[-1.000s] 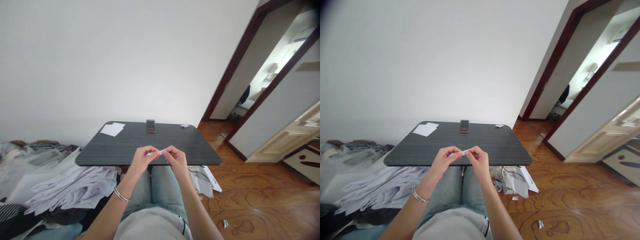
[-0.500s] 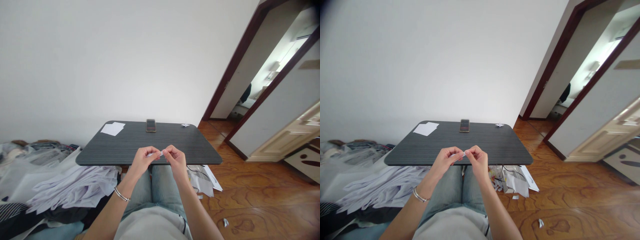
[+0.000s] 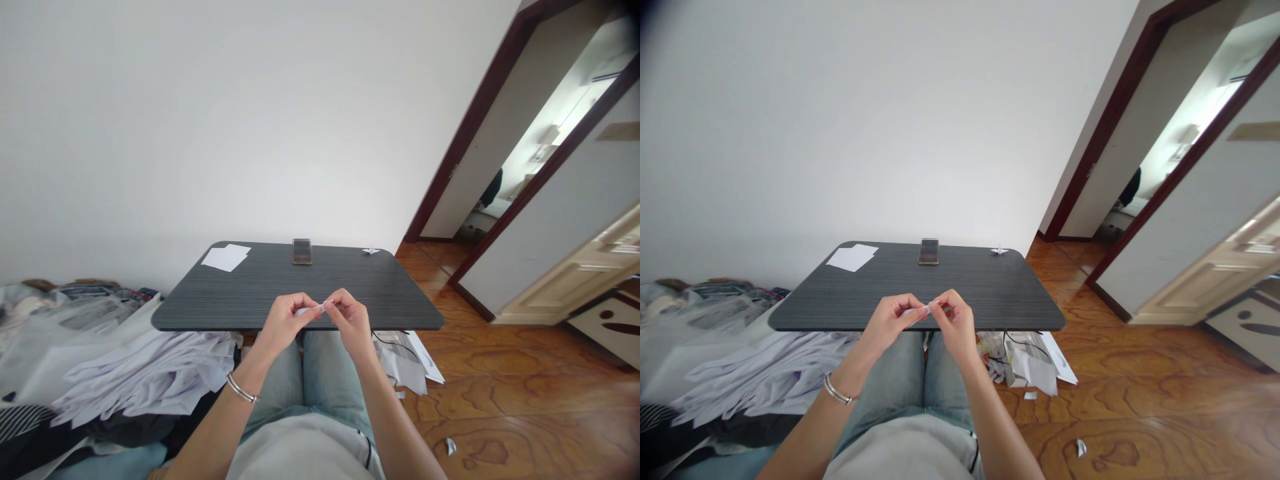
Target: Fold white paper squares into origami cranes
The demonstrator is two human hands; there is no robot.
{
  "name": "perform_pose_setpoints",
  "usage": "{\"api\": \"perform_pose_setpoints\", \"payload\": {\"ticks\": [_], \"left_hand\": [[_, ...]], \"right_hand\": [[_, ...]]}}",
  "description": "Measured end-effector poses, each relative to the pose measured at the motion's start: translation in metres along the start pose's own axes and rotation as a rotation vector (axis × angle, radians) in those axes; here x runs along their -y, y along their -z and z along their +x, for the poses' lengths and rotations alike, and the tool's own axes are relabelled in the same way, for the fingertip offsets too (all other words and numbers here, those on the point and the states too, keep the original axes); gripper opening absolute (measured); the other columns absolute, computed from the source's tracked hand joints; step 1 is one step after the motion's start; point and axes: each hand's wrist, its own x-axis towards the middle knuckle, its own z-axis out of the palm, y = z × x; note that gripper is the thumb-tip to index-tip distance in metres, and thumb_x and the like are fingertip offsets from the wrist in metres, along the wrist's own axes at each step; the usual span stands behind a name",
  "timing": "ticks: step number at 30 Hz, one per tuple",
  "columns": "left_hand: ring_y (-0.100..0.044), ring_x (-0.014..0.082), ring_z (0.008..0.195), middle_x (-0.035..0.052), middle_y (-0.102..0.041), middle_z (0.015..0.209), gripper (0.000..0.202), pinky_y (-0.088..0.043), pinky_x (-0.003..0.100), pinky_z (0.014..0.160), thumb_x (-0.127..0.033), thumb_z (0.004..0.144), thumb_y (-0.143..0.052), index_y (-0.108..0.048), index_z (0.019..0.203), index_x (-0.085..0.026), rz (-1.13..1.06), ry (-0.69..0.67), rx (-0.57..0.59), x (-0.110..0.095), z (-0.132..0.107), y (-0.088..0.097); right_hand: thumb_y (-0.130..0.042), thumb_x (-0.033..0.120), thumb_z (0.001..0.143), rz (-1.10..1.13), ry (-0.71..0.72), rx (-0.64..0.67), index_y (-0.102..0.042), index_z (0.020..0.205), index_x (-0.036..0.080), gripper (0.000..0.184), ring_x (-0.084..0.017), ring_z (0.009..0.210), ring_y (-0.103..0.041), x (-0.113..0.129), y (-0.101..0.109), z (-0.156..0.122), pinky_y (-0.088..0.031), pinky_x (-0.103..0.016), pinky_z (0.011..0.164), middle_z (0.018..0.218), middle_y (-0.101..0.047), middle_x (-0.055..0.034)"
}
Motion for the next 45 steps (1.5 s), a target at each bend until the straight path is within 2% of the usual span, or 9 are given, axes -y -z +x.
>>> {"api": "perform_pose_setpoints", "payload": {"ticks": [11,17,21,24,26,30,34,38,45], "left_hand": [[-0.052,0.0124,0.059,0.0017,-0.061,0.059,0.025,-0.038,0.024,0.059,-0.035,0.072,-0.064,-0.06,0.061,-0.013,-0.071,-0.024,-0.033,-0.0015,0.0002,-0.0027],[-0.049,0.0109,0.054,0.0007,-0.059,0.056,0.025,-0.036,0.022,0.054,-0.034,0.069,-0.066,-0.059,0.058,-0.013,-0.098,-0.01,-0.042,-0.003,0.0007,-0.002],[-0.048,0.0102,0.053,0.0012,-0.059,0.056,0.025,-0.035,0.022,0.051,-0.035,0.069,-0.066,-0.061,0.059,-0.013,-0.127,0.009,-0.03,-0.002,0.0015,-0.0012],[-0.049,0.0102,0.054,0.0022,-0.062,0.06,0.023,-0.035,0.021,0.051,-0.034,0.073,-0.063,-0.067,0.068,-0.012,-0.139,0.008,0.008,-0.0013,0.0012,-0.001],[-0.055,0.0121,0.059,0.0034,-0.066,0.066,0.025,-0.038,0.021,0.051,-0.034,0.074,-0.062,-0.069,0.083,-0.012,-0.179,0.041,0.026,-0.0013,0.0004,-0.001],[-0.061,0.0153,0.069,0.0058,-0.069,0.077,0.037,-0.044,0.021,0.054,-0.033,0.073,-0.062,-0.063,0.105,-0.013,-0.239,0.095,0.021,-0.0025,-0.0019,-0.0004],[-0.06,0.0136,0.067,0.0059,-0.07,0.079,0.036,-0.047,0.021,0.056,-0.029,0.074,-0.061,-0.062,0.106,-0.012,-0.182,0.053,0.009,-0.0052,-0.0045,-0.0012],[-0.061,0.0136,0.066,0.0054,-0.071,0.077,0.034,-0.049,0.022,0.058,-0.027,0.074,-0.061,-0.063,0.105,-0.012,-0.143,0.044,-0.022,-0.0069,-0.0061,-0.0029],[-0.063,0.0161,0.068,0.0046,-0.069,0.071,0.041,-0.05,0.022,0.055,-0.032,0.069,-0.066,-0.063,0.104,-0.01,-0.257,0.152,-0.022,-0.0063,-0.0033,-0.0007]], "right_hand": [[-0.055,0.035,0.082,-0.015,0.06,-0.04,-0.056,0.064,0.019,0.024,-0.011,0.055,-0.041,0.0045,-0.0049,-0.0016,-0.031,-0.024,0.05,0.063,-0.048,0.0012],[-0.052,0.037,0.084,-0.024,0.063,-0.035,-0.057,0.064,0.019,0.027,-0.012,0.055,-0.042,0.0034,-0.0039,-0.0007,-0.032,-0.024,0.05,0.061,-0.047,0.0015],[-0.057,0.037,0.081,0.005,0.047,0.008,-0.06,0.07,0.019,0.021,-0.012,0.056,-0.044,-0.001,-0.0023,0.0011,-0.034,-0.023,0.049,0.064,-0.051,0.0006],[-0.06,0.036,0.079,0.012,0.018,-0.034,-0.057,0.068,0.019,0.019,-0.012,0.056,-0.043,-0.0009,-0.0008,0.0018,-0.034,-0.023,0.049,0.064,-0.05,0.0014],[-0.059,0.036,0.079,0.028,-0.002,-0.072,-0.056,0.068,0.019,0.02,-0.011,0.055,-0.042,0.0004,0.0001,0.002,-0.033,-0.023,0.049,0.063,-0.048,0.0021],[-0.06,0.034,0.079,0.041,0.003,-0.125,-0.055,0.069,0.019,0.019,-0.011,0.056,-0.041,0.0027,0.0015,0.0021,-0.033,-0.022,0.049,0.065,-0.047,0.0017],[-0.062,0.033,0.077,0.02,0.006,-0.123,-0.056,0.07,0.019,0.017,-0.012,0.061,-0.046,0.0048,0.0009,0.0021,-0.035,-0.022,0.05,0.071,-0.052,-0.0002],[-0.064,0.032,0.075,0.066,-0.038,-0.068,-0.057,0.07,0.018,0.016,-0.012,0.054,-0.048,0.0055,-0.0009,0.0019,-0.037,-0.023,0.051,0.059,-0.054,0.0023],[-0.066,0.03,0.074,0.098,-0.068,-0.097,-0.057,0.068,0.017,0.017,-0.01,0.05,-0.05,0.0033,-0.0018,0.0006,-0.037,-0.022,0.049,0.055,-0.056,0.0031]]}}
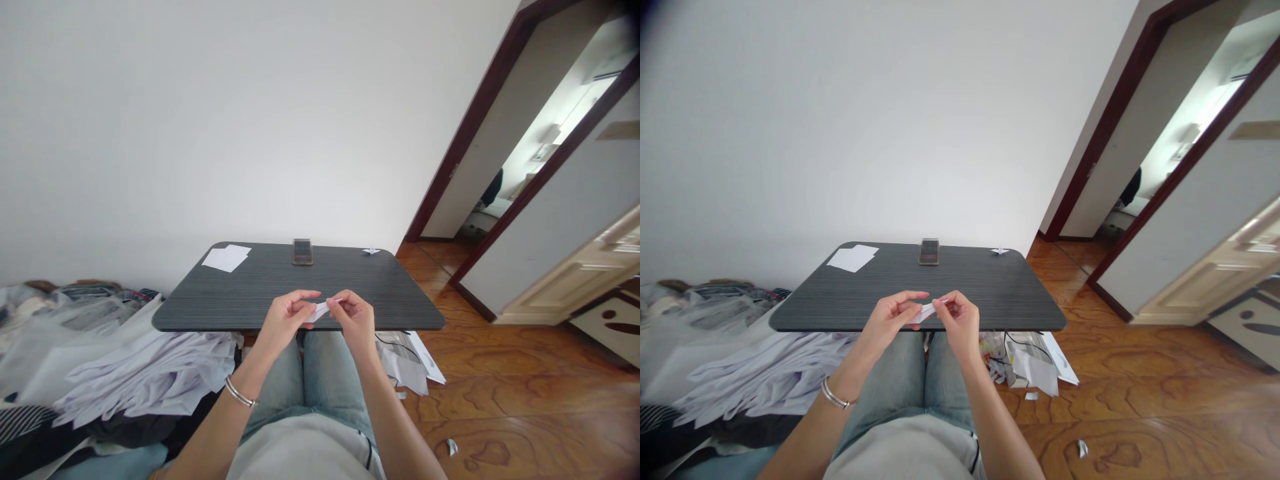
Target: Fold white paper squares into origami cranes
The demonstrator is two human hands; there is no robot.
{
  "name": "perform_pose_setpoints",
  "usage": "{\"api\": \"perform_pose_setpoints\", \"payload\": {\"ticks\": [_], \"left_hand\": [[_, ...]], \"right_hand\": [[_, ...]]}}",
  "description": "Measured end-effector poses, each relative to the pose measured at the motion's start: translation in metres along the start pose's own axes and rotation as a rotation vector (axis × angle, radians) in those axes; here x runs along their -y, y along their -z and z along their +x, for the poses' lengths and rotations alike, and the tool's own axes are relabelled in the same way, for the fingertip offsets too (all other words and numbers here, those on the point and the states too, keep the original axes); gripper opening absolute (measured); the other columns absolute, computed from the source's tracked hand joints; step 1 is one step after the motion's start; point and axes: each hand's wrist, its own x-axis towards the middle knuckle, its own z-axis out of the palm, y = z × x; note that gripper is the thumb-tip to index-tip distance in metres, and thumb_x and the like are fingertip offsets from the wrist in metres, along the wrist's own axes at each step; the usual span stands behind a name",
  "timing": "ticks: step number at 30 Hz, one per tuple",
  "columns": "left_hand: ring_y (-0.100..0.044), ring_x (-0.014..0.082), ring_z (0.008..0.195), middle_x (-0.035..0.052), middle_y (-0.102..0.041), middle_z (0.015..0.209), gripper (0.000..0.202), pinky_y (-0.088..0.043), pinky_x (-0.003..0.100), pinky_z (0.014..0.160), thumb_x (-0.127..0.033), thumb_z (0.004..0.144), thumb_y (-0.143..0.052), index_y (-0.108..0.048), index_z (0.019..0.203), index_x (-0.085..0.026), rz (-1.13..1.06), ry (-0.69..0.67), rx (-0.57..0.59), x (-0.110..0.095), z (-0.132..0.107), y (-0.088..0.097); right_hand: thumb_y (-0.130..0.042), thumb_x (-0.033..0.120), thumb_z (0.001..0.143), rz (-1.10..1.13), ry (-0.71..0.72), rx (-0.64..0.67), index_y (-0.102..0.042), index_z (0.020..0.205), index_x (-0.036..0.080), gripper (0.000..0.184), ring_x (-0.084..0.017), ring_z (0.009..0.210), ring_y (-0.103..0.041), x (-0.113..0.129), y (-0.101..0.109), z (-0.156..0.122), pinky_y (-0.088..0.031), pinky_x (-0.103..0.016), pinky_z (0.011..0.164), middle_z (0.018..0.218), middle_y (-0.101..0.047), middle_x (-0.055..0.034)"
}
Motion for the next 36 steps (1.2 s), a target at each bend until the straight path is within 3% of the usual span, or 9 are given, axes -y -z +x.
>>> {"api": "perform_pose_setpoints", "payload": {"ticks": [15,29,36], "left_hand": [[-0.058,0.0117,0.057,0.0018,-0.067,0.063,0.037,-0.047,0.02,0.056,-0.027,0.075,-0.058,-0.063,0.107,-0.009,0.133,-0.114,-0.008,-0.0012,-0.0024,-0.0022],[-0.051,0.01,0.051,-0.0013,-0.061,0.056,0.037,-0.039,0.019,0.051,-0.026,0.076,-0.056,-0.062,0.109,-0.009,0.171,-0.144,-0.022,0.0016,-0.0008,-0.0024],[-0.052,0.0107,0.055,0.0034,-0.064,0.062,0.019,-0.038,0.02,0.052,-0.03,0.071,-0.064,-0.066,0.071,-0.011,0.226,-0.142,-0.028,0.003,0.005,0.0002]], "right_hand": [[-0.071,0.033,0.069,0.12,-0.063,-0.02,-0.059,0.067,0.016,0.02,-0.01,0.041,-0.054,-0.0033,-0.0021,0.0,-0.044,-0.021,0.043,0.048,-0.06,0.0029],[-0.055,0.031,0.083,0.082,0.098,-0.032,-0.053,0.087,0.02,0.011,-0.011,0.045,-0.055,-0.0035,-0.0003,-0.0012,-0.044,-0.022,0.048,0.053,-0.058,0.0052],[-0.049,0.03,0.086,-0.159,0.168,0.003,-0.052,0.094,0.021,0.012,-0.013,0.051,-0.058,-0.0061,-0.0019,-0.0061,-0.048,-0.024,0.054,0.059,-0.06,0.0027]]}}
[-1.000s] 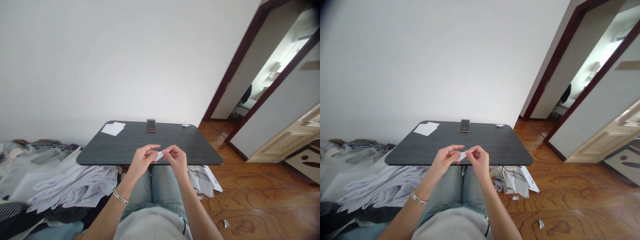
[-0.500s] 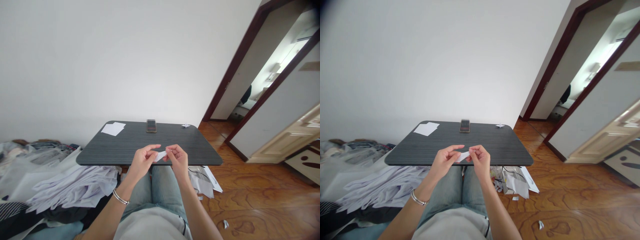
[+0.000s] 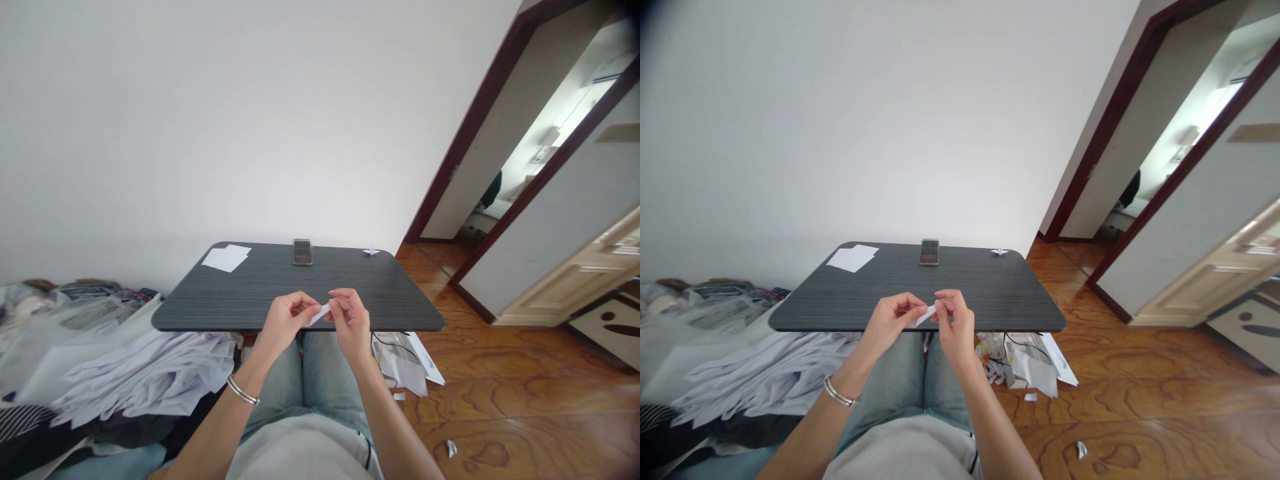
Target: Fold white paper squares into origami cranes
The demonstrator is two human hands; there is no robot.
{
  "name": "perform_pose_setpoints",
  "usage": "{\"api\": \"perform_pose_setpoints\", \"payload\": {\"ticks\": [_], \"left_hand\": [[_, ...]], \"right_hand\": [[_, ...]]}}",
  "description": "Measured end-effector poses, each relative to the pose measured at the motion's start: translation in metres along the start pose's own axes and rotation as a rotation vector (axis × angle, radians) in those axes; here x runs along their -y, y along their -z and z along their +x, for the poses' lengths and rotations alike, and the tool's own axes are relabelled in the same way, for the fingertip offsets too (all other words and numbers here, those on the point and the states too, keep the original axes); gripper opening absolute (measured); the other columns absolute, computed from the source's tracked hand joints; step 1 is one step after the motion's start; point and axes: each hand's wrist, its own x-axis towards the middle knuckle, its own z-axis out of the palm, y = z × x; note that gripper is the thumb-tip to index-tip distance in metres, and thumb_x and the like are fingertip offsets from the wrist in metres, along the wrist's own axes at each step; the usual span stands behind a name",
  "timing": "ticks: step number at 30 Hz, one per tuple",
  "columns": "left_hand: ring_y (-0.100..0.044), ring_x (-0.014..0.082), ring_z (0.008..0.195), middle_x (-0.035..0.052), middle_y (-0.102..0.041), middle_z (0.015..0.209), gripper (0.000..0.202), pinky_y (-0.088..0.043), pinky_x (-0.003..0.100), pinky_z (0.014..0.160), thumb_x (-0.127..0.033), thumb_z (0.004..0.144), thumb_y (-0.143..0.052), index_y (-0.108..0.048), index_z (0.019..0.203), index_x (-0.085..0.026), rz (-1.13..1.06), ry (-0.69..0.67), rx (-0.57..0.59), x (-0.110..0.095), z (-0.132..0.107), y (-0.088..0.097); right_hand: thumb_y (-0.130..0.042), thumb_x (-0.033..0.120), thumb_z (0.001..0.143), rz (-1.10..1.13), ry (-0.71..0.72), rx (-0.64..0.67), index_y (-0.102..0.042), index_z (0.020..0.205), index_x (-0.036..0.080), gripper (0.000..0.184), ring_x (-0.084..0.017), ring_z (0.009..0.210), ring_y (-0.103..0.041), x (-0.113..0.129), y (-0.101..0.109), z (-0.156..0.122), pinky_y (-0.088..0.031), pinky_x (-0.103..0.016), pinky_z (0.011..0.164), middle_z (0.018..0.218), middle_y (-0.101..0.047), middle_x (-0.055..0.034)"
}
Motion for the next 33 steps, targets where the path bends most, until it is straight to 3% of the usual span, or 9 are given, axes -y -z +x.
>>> {"api": "perform_pose_setpoints", "payload": {"ticks": [6,13,24,33], "left_hand": [[-0.044,0.0079,0.048,-0.0001,-0.057,0.055,0.023,-0.033,0.019,0.046,-0.033,0.071,-0.064,-0.063,0.065,-0.011,0.046,0.012,0.046,-0.001,0.001,-0.003],[-0.045,0.0085,0.049,0.0017,-0.058,0.058,0.025,-0.033,0.019,0.045,-0.034,0.073,-0.061,-0.066,0.072,-0.01,0.04,0.018,0.114,0.001,-0.001,-0.002],[-0.06,0.0148,0.065,0.0071,-0.07,0.075,0.018,-0.044,0.023,0.06,-0.022,0.072,-0.062,-0.071,0.082,-0.011,-0.068,0.053,0.198,0.003,-0.001,0.003],[-0.063,0.0197,0.087,0.0103,-0.071,0.096,0.028,-0.045,0.029,0.079,-0.014,0.072,-0.058,-0.069,0.098,-0.011,-0.115,0.1,0.268,0.006,-0.003,0.008]], "right_hand": [[-0.046,0.026,0.087,-0.098,0.04,0.021,-0.051,0.095,0.02,0.011,-0.013,0.051,-0.056,0.002,-0.002,-0.002,-0.046,-0.024,0.053,0.059,-0.058,0.0028],[-0.047,0.026,0.086,-0.13,0.017,-0.011,-0.049,0.093,0.02,0.009,-0.014,0.049,-0.052,0.005,0.001,-0.001,-0.041,-0.024,0.051,0.054,-0.053,0.0041],[-0.049,0.028,0.085,-0.1,0.018,-0.055,-0.052,0.09,0.02,0.01,-0.014,0.049,-0.049,0.001,0.003,0.0,-0.039,-0.025,0.05,0.055,-0.052,0.0038],[-0.049,0.033,0.086,-0.065,0.014,-0.064,-0.053,0.091,0.02,0.014,-0.014,0.049,-0.051,-0.005,0.005,0.0,-0.04,-0.024,0.049,0.056,-0.052,0.0034]]}}
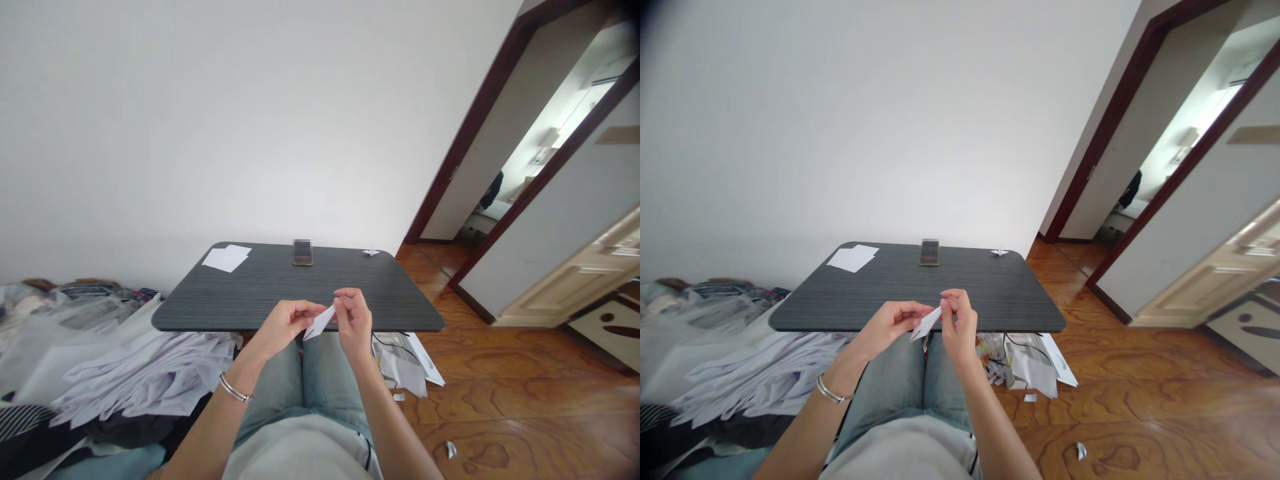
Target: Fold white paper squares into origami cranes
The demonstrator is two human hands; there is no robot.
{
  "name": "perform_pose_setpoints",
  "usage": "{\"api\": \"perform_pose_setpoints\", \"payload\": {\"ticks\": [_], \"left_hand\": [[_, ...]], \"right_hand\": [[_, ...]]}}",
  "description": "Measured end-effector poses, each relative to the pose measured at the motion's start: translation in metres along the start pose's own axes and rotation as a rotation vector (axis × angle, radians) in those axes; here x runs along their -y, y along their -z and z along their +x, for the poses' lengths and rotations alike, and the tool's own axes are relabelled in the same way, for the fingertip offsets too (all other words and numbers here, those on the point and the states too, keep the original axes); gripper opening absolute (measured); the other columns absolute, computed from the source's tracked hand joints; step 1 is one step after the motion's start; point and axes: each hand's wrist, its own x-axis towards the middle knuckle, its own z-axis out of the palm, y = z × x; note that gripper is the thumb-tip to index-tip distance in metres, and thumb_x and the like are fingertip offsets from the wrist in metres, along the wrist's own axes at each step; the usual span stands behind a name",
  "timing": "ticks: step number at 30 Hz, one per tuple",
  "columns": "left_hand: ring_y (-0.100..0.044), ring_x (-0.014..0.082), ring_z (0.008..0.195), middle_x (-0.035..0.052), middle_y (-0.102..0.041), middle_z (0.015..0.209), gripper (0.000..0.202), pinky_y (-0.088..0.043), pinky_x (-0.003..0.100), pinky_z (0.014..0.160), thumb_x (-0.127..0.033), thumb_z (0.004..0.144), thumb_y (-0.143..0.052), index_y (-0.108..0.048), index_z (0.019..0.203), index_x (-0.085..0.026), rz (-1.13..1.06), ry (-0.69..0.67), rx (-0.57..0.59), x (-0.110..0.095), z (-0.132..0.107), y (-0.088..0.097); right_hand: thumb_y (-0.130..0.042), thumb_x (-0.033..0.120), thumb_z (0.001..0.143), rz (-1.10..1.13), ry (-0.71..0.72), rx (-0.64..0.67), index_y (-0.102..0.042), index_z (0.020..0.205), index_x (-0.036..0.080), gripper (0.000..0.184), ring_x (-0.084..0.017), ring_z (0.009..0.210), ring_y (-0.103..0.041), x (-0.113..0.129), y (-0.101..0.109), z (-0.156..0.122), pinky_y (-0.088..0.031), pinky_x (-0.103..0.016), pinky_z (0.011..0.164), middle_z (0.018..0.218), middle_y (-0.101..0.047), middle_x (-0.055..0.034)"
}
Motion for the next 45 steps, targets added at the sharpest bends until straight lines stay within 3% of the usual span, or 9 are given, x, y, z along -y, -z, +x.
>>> {"api": "perform_pose_setpoints", "payload": {"ticks": [5,10,13,17,22,26,33,39,45], "left_hand": [[-0.062,0.0195,0.092,0.0091,-0.07,0.1,0.029,-0.044,0.028,0.08,-0.015,0.073,-0.058,-0.068,0.099,-0.012,-0.048,-0.002,-0.028,-0.001,-0.002,0.0],[-0.059,0.014,0.062,0.0046,-0.069,0.07,0.022,-0.042,0.023,0.057,-0.031,0.073,-0.063,-0.07,0.08,-0.012,0.009,-0.002,-0.092,-0.001,0.0,-0.004],[-0.055,0.0122,0.054,0.003,-0.066,0.061,0.021,-0.039,0.021,0.052,-0.032,0.069,-0.066,-0.068,0.072,-0.011,0.027,-0.01,-0.138,0.001,0.002,-0.005],[-0.058,0.0134,0.056,0.0052,-0.07,0.066,0.019,-0.041,0.022,0.054,-0.028,0.07,-0.064,-0.069,0.077,-0.011,0.029,-0.042,-0.203,0.0,0.001,-0.006],[-0.064,0.0166,0.066,0.0076,-0.072,0.075,0.02,-0.044,0.023,0.061,-0.026,0.075,-0.06,-0.07,0.084,-0.011,0.098,-0.082,-0.236,-0.004,-0.002,-0.008],[-0.064,0.017,0.068,0.0074,-0.072,0.076,0.02,-0.045,0.023,0.061,-0.026,0.076,-0.059,-0.069,0.085,-0.012,0.129,-0.094,-0.213,-0.005,-0.004,-0.009],[-0.062,0.0168,0.071,0.0072,-0.07,0.081,0.024,-0.045,0.022,0.058,-0.033,0.075,-0.062,-0.068,0.088,-0.013,0.17,-0.202,-0.27,-0.001,-0.004,-0.015],[-0.06,0.0154,0.067,0.0056,-0.069,0.078,0.024,-0.046,0.021,0.052,-0.031,0.074,-0.064,-0.066,0.088,-0.013,0.042,-0.146,-0.263,0.003,-0.002,-0.016],[-0.06,0.0145,0.065,0.0053,-0.069,0.074,0.023,-0.046,0.021,0.051,-0.029,0.07,-0.068,-0.069,0.085,-0.012,-0.048,-0.106,-0.245,-0.003,-0.004,-0.013]], "right_hand": [[-0.046,0.031,0.088,-0.034,0.027,0.0,-0.05,0.093,0.021,0.012,-0.013,0.049,-0.052,-0.002,0.0,0.0,-0.041,-0.024,0.051,0.055,-0.051,0.0045],[-0.048,0.032,0.087,-0.004,0.024,-0.009,-0.05,0.093,0.021,0.013,-0.013,0.049,-0.052,0.003,0.0,0.001,-0.042,-0.024,0.051,0.057,-0.053,0.004],[-0.051,0.034,0.086,0.098,-0.007,-0.017,-0.051,0.093,0.021,0.016,-0.012,0.048,-0.051,0.004,-0.002,0.002,-0.041,-0.023,0.049,0.054,-0.051,0.0054],[-0.058,0.037,0.08,0.298,-0.107,0.05,-0.053,0.1,0.02,0.026,-0.01,0.046,-0.047,0.004,-0.004,0.003,-0.039,-0.021,0.045,0.055,-0.052,0.0058],[-0.064,0.038,0.075,0.324,-0.218,0.143,-0.062,0.081,0.018,0.021,-0.01,0.048,-0.048,0.004,-0.004,0.003,-0.039,-0.021,0.045,0.06,-0.057,0.002],[-0.061,0.04,0.077,0.326,-0.215,0.093,-0.064,0.073,0.017,0.024,-0.009,0.045,-0.045,0.003,-0.002,0.006,-0.037,-0.021,0.042,0.052,-0.052,0.003],[-0.063,0.038,0.076,0.324,-0.212,0.001,-0.063,0.069,0.016,0.023,-0.008,0.041,-0.044,0.005,-0.004,0.006,-0.036,-0.02,0.039,0.049,-0.052,0.0038],[-0.056,0.039,0.082,0.394,-0.187,0.073,-0.066,0.076,0.017,0.025,-0.01,0.045,-0.049,0.003,0.004,0.008,-0.041,-0.021,0.041,0.053,-0.056,0.0018],[-0.064,0.033,0.077,0.401,-0.155,0.173,-0.07,0.08,0.02,0.015,-0.01,0.05,-0.051,0.002,0.016,0.009,-0.042,-0.02,0.043,0.061,-0.06,0.0004]]}}
